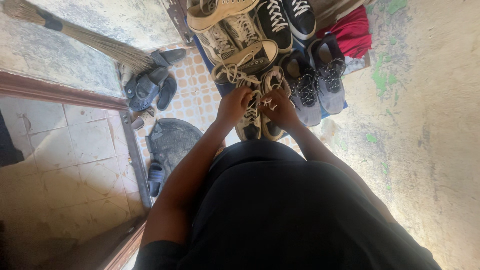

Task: The person stands over a mat covered with sneakers and removes the laces from a shoe, pulling the lace fully out, then threads the lace back through the eyelets to re-lace the shoe, working through pairs one at a time.

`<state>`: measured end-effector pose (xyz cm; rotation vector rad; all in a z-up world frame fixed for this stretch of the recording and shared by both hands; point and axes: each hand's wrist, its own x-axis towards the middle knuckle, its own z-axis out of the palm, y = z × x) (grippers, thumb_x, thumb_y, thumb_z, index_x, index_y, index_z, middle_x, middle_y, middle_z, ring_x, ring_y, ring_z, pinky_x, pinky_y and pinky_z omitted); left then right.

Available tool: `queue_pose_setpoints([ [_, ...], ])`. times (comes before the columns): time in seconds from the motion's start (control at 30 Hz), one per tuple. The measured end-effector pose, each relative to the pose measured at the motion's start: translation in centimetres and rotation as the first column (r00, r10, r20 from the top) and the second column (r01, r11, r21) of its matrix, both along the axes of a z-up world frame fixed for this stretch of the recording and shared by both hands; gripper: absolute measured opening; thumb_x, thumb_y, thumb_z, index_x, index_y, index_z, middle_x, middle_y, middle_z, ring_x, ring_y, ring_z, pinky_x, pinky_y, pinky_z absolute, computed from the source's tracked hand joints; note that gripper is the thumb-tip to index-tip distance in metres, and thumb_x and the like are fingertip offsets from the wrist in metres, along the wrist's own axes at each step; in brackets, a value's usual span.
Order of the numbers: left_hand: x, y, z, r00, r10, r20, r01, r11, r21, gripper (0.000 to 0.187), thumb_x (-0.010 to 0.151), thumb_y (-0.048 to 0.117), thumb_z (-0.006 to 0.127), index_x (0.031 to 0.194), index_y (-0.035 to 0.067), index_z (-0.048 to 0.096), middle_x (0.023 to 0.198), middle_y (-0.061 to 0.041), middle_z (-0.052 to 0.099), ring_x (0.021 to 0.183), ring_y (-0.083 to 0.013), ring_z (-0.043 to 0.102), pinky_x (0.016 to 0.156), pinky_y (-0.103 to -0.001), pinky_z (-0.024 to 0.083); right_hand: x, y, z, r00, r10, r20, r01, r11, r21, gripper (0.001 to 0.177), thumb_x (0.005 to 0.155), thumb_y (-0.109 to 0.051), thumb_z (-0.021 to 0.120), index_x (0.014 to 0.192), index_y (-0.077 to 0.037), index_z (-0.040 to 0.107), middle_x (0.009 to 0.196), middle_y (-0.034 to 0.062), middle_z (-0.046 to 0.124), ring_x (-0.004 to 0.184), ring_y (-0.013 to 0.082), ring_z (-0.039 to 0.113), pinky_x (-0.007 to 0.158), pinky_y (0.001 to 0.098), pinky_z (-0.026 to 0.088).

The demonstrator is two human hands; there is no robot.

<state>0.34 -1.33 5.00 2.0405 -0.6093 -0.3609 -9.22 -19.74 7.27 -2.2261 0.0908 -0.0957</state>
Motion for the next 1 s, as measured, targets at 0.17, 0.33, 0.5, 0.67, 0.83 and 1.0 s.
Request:
queue_pose_setpoints([
  [0.17,0.3,-0.6,2.5,1.000,0.018,-0.008,-0.019,0.994,-0.112,0.017,0.101,0.021,0.066,0.112,0.010,0.070,0.099,-0.011,0.076,0.085,-0.0292,0.074,0.073,-0.040,0.057,1.0,0.9,-0.5,0.987,-0.031,-0.160,0.021,0.998,-0.066,0.024,0.088,-0.021,0.080,0.109,-0.010,0.075,0.092,0.0062,0.066,0.076,0.0204,0.066,0.066,0.0342,0.053],
  [0.33,0.5,-1.1,2.8,0.999,-0.050,0.004,0.050,0.989,-0.138,0.020,0.097,0.021,0.070,0.115,0.012,0.074,0.101,-0.011,0.078,0.089,-0.0278,0.077,0.077,-0.037,0.059,2.2,1.7,-2.0,0.985,-0.047,-0.164,0.039,0.998,-0.051,0.024,0.093,-0.027,0.072,0.105,-0.005,0.072,0.091,0.0088,0.070,0.078,0.0201,0.068,0.067,0.0359,0.054],
  [0.5,1.2,0.8,-0.3,0.997,-0.049,0.058,0.055,0.993,-0.103,0.032,0.096,0.016,0.067,0.127,0.012,0.071,0.126,-0.012,0.070,0.109,-0.0303,0.070,0.094,-0.040,0.056,2.0,1.2,-1.7,0.919,-0.120,-0.377,0.147,0.988,0.045,0.032,0.098,-0.038,0.070,0.096,-0.006,0.074,0.080,0.0090,0.068,0.068,0.0174,0.065,0.062,0.0350,0.050],
  [0.67,0.3,1.4,-4.3,0.994,-0.071,0.089,0.053,0.979,0.195,0.024,0.087,0.023,0.078,0.108,0.011,0.077,0.130,-0.010,0.065,0.113,-0.0314,0.064,0.093,-0.045,0.052,2.1,1.5,-0.9,0.884,-0.153,-0.443,0.210,0.974,0.084,0.035,0.102,-0.036,0.070,0.095,-0.002,0.074,0.084,0.0107,0.072,0.072,0.0187,0.063,0.064,0.0345,0.049],
  [0.83,0.4,1.5,-6.8,0.998,0.024,0.066,-0.031,0.993,0.110,0.017,0.086,0.021,0.078,0.098,0.009,0.079,0.126,-0.007,0.067,0.109,-0.0294,0.069,0.092,-0.041,0.056,2.0,-0.5,0.5,0.952,-0.144,-0.270,0.286,0.733,0.617,0.020,0.106,-0.021,0.058,0.111,-0.003,0.066,0.103,0.0095,0.076,0.097,0.0182,0.076,0.086,0.0326,0.063],
  [1.0,0.8,1.2,-7.6,0.999,0.008,0.047,-0.014,0.992,0.123,0.015,0.084,0.019,0.078,0.096,0.010,0.079,0.125,-0.009,0.067,0.102,-0.0295,0.070,0.087,-0.042,0.055,1.0,-3.4,2.8,0.936,-0.170,-0.309,0.338,0.185,0.923,0.020,0.109,-0.024,0.057,0.113,-0.007,0.066,0.103,0.0089,0.074,0.101,0.0213,0.074,0.091,0.0350,0.060],
])
